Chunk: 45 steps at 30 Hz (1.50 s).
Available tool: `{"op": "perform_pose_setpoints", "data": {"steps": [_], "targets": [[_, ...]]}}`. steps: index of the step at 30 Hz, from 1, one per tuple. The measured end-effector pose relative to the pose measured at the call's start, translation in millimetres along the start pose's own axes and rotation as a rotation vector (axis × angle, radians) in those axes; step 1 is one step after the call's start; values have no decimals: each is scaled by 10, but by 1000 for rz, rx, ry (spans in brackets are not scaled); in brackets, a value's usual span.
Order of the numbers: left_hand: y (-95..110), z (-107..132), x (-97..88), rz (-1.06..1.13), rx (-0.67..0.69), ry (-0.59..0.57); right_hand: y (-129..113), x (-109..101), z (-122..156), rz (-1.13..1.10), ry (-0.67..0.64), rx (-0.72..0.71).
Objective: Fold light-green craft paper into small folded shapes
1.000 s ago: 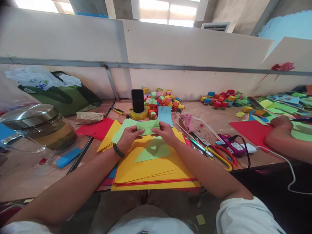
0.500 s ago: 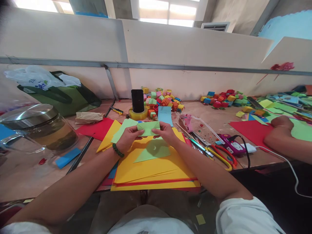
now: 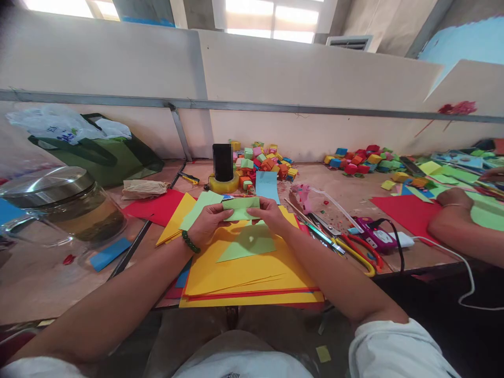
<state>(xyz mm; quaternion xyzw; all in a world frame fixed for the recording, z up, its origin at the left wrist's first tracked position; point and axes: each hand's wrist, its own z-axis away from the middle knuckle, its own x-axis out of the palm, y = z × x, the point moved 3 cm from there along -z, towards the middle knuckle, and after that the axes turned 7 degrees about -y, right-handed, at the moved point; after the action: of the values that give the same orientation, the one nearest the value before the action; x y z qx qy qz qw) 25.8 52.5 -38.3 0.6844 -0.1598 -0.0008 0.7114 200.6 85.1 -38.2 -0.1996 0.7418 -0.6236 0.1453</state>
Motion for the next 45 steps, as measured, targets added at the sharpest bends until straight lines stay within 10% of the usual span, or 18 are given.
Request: {"op": "perform_pose_setpoints", "data": {"steps": [32,45], "targets": [[109,-34,-212,12,-418,-279,66,33,27,16,-235,165],[92,-34,-202,-85,-380,-291,128,61,20,56,-253,116]]}}
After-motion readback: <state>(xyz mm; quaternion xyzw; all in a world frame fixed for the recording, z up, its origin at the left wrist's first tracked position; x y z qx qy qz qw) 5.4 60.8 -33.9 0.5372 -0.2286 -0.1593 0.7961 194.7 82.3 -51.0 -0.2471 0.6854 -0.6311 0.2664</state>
